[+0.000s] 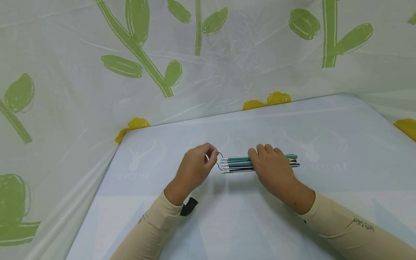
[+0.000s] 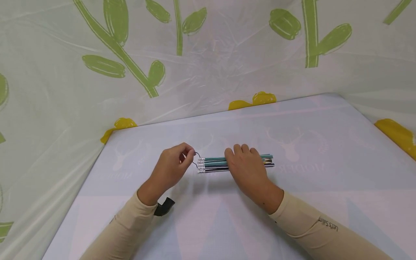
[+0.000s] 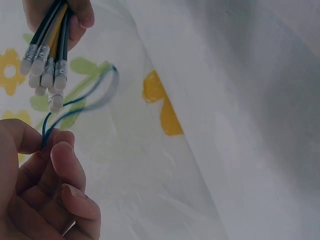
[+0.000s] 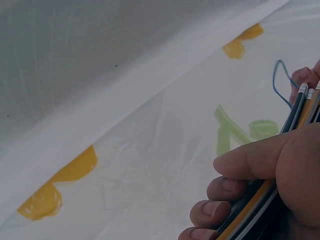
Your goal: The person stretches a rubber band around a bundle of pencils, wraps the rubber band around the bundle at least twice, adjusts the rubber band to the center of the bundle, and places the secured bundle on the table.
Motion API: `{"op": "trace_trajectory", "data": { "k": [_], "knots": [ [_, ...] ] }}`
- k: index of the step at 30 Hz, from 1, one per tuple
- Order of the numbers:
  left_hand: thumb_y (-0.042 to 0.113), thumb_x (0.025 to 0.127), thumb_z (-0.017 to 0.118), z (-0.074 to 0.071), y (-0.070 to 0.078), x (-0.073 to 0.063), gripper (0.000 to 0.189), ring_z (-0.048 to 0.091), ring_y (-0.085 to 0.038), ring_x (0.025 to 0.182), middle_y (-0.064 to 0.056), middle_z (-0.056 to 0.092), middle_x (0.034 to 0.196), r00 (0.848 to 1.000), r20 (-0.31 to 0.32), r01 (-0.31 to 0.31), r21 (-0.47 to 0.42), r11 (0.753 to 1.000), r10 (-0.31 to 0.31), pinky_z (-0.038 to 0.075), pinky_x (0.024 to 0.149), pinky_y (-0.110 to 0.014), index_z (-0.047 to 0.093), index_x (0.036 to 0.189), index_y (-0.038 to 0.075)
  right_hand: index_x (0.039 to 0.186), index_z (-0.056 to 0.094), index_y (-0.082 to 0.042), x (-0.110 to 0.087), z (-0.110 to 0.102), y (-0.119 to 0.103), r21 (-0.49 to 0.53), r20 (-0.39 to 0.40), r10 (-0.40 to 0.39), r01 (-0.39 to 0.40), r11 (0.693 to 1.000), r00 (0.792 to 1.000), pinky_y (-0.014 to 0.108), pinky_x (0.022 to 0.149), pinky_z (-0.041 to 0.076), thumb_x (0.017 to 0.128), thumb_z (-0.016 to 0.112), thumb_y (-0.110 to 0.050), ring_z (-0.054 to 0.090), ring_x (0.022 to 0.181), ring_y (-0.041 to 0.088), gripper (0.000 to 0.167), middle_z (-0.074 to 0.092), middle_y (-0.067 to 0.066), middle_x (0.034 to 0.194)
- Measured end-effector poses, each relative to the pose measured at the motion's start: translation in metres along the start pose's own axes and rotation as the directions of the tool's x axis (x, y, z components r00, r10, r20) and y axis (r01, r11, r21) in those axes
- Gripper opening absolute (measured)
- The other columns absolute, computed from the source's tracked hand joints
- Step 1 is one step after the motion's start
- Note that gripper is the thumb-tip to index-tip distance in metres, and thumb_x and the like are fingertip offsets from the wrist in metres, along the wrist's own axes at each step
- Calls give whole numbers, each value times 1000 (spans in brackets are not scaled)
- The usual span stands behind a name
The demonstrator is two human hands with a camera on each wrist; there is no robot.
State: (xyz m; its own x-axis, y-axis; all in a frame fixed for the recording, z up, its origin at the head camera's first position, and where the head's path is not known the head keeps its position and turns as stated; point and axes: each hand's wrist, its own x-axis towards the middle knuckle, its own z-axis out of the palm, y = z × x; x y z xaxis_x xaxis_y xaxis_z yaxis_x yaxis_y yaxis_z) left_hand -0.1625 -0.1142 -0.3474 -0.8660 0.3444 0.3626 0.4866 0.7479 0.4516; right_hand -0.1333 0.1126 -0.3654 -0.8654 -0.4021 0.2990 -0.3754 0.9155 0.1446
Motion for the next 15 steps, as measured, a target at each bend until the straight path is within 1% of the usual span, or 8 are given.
{"op": "trace_trajectory", "data": {
  "k": [11,15],
  "knots": [
    [13,97,59,1,7,-3,12,49,-7,62,5,67,80,998,-18,-69,-31,997,68,45,56,-20,69,92,11,93,54,-4,0,0,0,-6,34,10,-10,1000,999,39,70,54,82,79,-4,51,74,25,27,50,9,77],
    [13,97,60,0,9,-4,10,49,-6,62,5,67,81,996,-16,-87,-21,996,87,44,55,-19,69,93,11,95,55,-4,2,-1,2,-15,43,23,-23,1000,999,39,70,54,82,80,-7,51,74,24,28,51,10,77]
  ]
}}
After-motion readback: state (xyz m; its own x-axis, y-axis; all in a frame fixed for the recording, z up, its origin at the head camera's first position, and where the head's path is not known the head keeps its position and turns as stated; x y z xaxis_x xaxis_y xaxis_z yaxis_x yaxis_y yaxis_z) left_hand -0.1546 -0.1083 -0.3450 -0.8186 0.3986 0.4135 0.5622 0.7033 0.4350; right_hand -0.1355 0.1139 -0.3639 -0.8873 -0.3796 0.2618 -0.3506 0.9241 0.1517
